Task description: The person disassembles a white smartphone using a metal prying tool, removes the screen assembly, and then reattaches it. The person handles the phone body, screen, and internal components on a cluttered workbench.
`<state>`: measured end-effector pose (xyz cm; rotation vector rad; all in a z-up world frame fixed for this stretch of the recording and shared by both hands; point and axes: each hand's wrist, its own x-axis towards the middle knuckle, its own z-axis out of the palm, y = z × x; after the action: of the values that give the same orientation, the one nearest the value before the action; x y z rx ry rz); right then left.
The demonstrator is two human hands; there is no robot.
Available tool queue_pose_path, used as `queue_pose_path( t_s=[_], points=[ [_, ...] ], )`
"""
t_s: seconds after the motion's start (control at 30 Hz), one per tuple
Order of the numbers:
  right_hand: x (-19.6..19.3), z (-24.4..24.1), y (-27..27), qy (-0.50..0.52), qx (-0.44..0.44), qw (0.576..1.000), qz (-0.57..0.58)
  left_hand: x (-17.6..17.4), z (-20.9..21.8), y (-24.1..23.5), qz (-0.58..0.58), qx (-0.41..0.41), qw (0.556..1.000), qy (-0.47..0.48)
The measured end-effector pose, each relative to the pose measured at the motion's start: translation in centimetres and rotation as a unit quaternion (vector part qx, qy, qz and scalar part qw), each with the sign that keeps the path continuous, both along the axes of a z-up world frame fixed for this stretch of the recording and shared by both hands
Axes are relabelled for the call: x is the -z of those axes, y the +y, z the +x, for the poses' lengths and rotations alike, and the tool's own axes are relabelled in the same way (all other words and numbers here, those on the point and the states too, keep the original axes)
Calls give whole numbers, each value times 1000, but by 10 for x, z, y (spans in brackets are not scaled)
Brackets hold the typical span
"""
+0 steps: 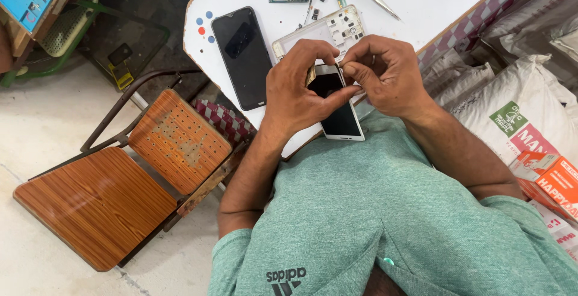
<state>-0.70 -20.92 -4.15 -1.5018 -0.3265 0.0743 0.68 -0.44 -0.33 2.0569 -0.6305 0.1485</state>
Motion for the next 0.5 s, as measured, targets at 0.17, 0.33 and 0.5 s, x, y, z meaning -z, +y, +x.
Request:
queue_pose_path(
  t_s=[0.17, 0.33, 0.5],
  points=[
    [-1, 2, 0, -4, -10, 1000, 17, -2, 1, -1, -18, 7, 1000, 10],
    [-2, 3, 0, 13, -8, 1000, 14, -2, 1, 0, -1, -3, 1000, 24],
    [1, 3, -1, 6, -13, 1000, 24, 2, 1, 0, -4, -3, 1000, 15]
  ],
)
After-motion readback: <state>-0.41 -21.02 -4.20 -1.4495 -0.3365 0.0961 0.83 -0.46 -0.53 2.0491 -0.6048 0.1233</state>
